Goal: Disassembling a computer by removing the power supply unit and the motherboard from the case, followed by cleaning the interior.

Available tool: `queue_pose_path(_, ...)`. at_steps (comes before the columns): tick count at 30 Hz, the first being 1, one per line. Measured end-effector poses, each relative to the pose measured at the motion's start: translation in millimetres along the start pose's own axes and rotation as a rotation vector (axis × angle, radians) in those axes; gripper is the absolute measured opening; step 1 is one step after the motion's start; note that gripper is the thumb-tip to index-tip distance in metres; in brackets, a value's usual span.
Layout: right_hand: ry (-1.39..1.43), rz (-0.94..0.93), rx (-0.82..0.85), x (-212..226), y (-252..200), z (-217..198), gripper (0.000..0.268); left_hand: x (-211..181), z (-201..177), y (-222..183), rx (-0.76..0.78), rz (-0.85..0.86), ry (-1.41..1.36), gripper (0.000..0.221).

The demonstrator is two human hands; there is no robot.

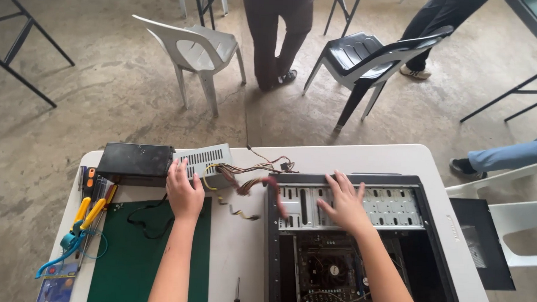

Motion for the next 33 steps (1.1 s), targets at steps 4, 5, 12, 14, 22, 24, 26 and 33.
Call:
queue_pose_path(4,0.121,0.113,-0.078,-56.5,-96.7,21.1,0.067,-21.6,-7.8,-22.1,-0.048,0.100,-0.081,0.050)
queue_pose_path(5,0.106,0.123,-0.113,-77.0,-116.4,31.5,0.068,-24.0,-9.8,-27.8,-0.037,0.058,-0.181,0.040)
queue_pose_path(12,0.002,0.103,-0.176,-154.9,-197.8,93.0,0.067,-72.5,-12.2,-74.4,0.532,-0.346,0.201,0.115)
queue_pose_path(14,0.028,0.084,-0.159,-157.6,-206.7,83.9,0.062,-62.7,-3.0,-78.5,0.477,-0.291,0.205,0.112)
queue_pose_path(22,-0.104,0.235,-0.391,-213.3,-253.8,45.9,0.051,-42.7,12.4,-72.5,0.336,-0.401,0.062,0.112)
queue_pose_path(24,0.076,0.371,-0.337,-234.1,-259.0,51.6,0.071,-65.0,5.3,-60.7,0.266,-0.213,0.327,0.116)
queue_pose_path(26,0.169,0.446,-0.221,-224.5,-259.2,39.7,0.071,-78.8,12.1,-43.8,0.335,-0.204,0.399,0.116)
queue_pose_path(33,0.275,0.574,-0.090,-213.5,-257.3,28.0,0.069,-68.5,63.6,8.5,0.288,-0.134,0.670,0.067)
Point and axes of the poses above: each hand's wrist, its own y-axis towards the middle knuckle, its own z-axis out of the palm, x = y × z, the point moved 3 cm from there along y, towards the middle knuckle, and after that the axes turned 3 degrees about x, right-handed, at the moved point
